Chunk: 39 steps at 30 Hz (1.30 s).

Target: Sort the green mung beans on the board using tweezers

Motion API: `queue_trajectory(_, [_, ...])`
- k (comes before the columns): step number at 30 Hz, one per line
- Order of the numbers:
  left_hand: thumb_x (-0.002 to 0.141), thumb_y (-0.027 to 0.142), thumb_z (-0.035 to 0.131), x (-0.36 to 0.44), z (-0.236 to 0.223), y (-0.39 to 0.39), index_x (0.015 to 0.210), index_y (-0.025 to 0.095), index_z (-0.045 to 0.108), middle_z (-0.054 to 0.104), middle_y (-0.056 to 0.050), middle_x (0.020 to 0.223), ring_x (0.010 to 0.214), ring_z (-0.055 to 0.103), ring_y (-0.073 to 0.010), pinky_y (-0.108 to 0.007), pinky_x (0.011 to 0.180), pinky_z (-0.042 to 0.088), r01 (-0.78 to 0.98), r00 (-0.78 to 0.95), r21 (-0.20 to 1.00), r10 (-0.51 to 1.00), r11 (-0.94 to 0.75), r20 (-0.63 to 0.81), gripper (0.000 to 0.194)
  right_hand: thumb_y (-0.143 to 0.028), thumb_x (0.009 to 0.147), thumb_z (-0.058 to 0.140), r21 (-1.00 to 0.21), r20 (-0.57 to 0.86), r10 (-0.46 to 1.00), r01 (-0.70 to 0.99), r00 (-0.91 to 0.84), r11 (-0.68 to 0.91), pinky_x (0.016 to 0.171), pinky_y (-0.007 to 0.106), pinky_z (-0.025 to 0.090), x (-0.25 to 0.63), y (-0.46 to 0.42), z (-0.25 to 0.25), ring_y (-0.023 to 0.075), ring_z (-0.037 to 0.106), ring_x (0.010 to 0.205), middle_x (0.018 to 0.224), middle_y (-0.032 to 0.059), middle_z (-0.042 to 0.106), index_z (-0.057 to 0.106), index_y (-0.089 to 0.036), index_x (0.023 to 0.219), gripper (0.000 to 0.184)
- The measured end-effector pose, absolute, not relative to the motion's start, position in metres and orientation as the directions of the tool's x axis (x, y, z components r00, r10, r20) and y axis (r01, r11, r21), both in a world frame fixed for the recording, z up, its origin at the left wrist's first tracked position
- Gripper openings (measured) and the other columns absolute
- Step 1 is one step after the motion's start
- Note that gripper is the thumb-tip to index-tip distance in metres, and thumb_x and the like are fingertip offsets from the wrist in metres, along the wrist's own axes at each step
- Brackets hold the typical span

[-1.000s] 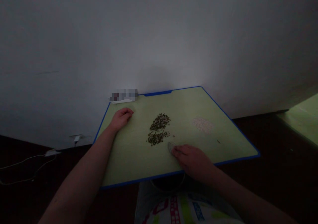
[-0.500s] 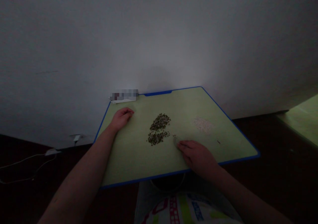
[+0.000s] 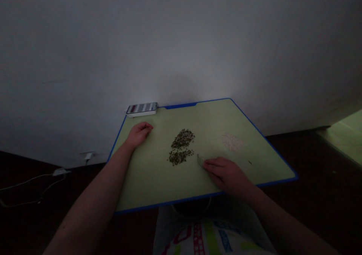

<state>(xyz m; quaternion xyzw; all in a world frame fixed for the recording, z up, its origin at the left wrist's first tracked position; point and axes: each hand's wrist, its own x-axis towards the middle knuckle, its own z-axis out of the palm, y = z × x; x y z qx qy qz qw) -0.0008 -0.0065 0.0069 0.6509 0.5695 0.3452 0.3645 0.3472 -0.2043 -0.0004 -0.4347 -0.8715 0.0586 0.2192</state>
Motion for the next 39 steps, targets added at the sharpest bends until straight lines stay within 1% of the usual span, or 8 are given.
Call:
queue_trajectory(3, [0.064, 0.03, 0.056, -0.001, 0.006, -0.006, 0.077, 0.017, 0.063, 0.047, 0.005, 0.052, 0.05, 0.04, -0.0105, -0.025, 0.05, 0.031, 0.482, 0.111, 0.872, 0.993, -0.081, 0.03, 0.02, -0.016, 0.088, 0.048, -0.297, 0.322, 0.777, 0.721, -0.541, 0.626, 0.085, 0.04, 0.055, 0.344, -0.207, 0.001, 0.0214, 0.066, 0.096, 0.113, 0.0116, 0.071, 0.067, -0.018, 0.119, 0.037])
queue_trajectory(6, [0.065, 0.03, 0.057, -0.002, 0.004, -0.006, 0.078, 0.017, 0.063, 0.047, 0.005, 0.053, 0.05, 0.041, -0.0107, -0.025, 0.051, 0.031, 0.476, 0.112, 0.875, 0.993, -0.09, 0.041, 0.02, -0.016, 0.088, 0.048, -0.299, 0.332, 0.79, 0.737, -0.516, 0.607, 0.085, 0.04, 0.055, 0.342, -0.209, 0.0, 0.022, 0.066, 0.097, 0.112, 0.0125, 0.071, 0.067, -0.017, 0.118, 0.036])
queue_trajectory(10, [0.065, 0.03, 0.057, -0.002, 0.004, -0.006, 0.078, 0.017, 0.063, 0.046, 0.005, 0.052, 0.05, 0.039, -0.0104, -0.025, 0.05, 0.03, 0.474, 0.112, 0.876, 0.993, -0.089, 0.04, 0.02, -0.017, 0.087, 0.049, -0.308, 0.349, 0.811, 0.76, -0.469, 0.572, 0.084, 0.04, 0.056, 0.344, -0.207, -0.002, 0.0223, 0.067, 0.097, 0.111, 0.0123, 0.071, 0.068, -0.019, 0.118, 0.037])
queue_trajectory(15, [0.064, 0.032, 0.057, -0.003, 0.003, -0.005, 0.078, 0.017, 0.063, 0.046, 0.005, 0.051, 0.048, 0.039, -0.0105, -0.025, 0.049, 0.029, 0.469, 0.114, 0.88, 0.993, -0.075, 0.024, 0.021, -0.018, 0.088, 0.049, -0.329, 0.371, 0.808, 0.748, -0.458, 0.576, 0.084, 0.039, 0.056, 0.345, -0.201, -0.003, 0.0216, 0.067, 0.096, 0.111, 0.0111, 0.072, 0.069, -0.02, 0.117, 0.035])
queue_trajectory(19, [0.063, 0.033, 0.057, -0.002, 0.004, -0.005, 0.077, 0.017, 0.062, 0.045, 0.005, 0.05, 0.048, 0.038, -0.0104, -0.025, 0.049, 0.028, 0.463, 0.105, 0.884, 0.994, -0.065, 0.018, 0.022, -0.018, 0.089, 0.048, -0.341, 0.388, 0.79, 0.722, -0.475, 0.602, 0.083, 0.038, 0.056, 0.343, -0.196, -0.001, 0.0208, 0.067, 0.095, 0.109, 0.0115, 0.072, 0.069, -0.017, 0.116, 0.034])
queue_trajectory(24, [0.064, 0.032, 0.056, -0.002, 0.003, -0.006, 0.076, 0.017, 0.061, 0.045, 0.005, 0.051, 0.048, 0.039, -0.0107, -0.025, 0.049, 0.029, 0.459, 0.117, 0.885, 0.993, -0.081, 0.03, 0.02, -0.017, 0.088, 0.048, -0.346, 0.377, 0.777, 0.701, -0.505, 0.624, 0.081, 0.037, 0.056, 0.344, -0.199, 0.002, 0.0198, 0.068, 0.094, 0.108, 0.0096, 0.072, 0.068, -0.021, 0.117, 0.036])
queue_trajectory(30, [0.064, 0.031, 0.056, -0.003, 0.004, -0.006, 0.076, 0.018, 0.062, 0.046, 0.005, 0.051, 0.049, 0.04, -0.011, -0.025, 0.05, 0.03, 0.465, 0.118, 0.881, 0.993, -0.082, 0.03, 0.019, -0.017, 0.089, 0.047, -0.338, 0.365, 0.777, 0.705, -0.512, 0.624, 0.082, 0.037, 0.056, 0.344, -0.208, 0.001, 0.0199, 0.067, 0.094, 0.109, 0.0096, 0.072, 0.068, -0.021, 0.117, 0.036])
queue_trajectory(39, [0.065, 0.033, 0.057, -0.004, 0.002, -0.005, 0.078, 0.017, 0.062, 0.045, 0.005, 0.051, 0.048, 0.04, -0.011, -0.025, 0.049, 0.029, 0.475, 0.117, 0.876, 0.993, -0.081, 0.028, 0.021, -0.018, 0.093, 0.045, -0.346, 0.44, 0.768, 0.701, -0.466, 0.623, 0.079, 0.034, 0.057, 0.352, -0.196, 0.0, 0.0189, 0.068, 0.089, 0.102, 0.0106, 0.073, 0.069, -0.016, 0.115, 0.033])
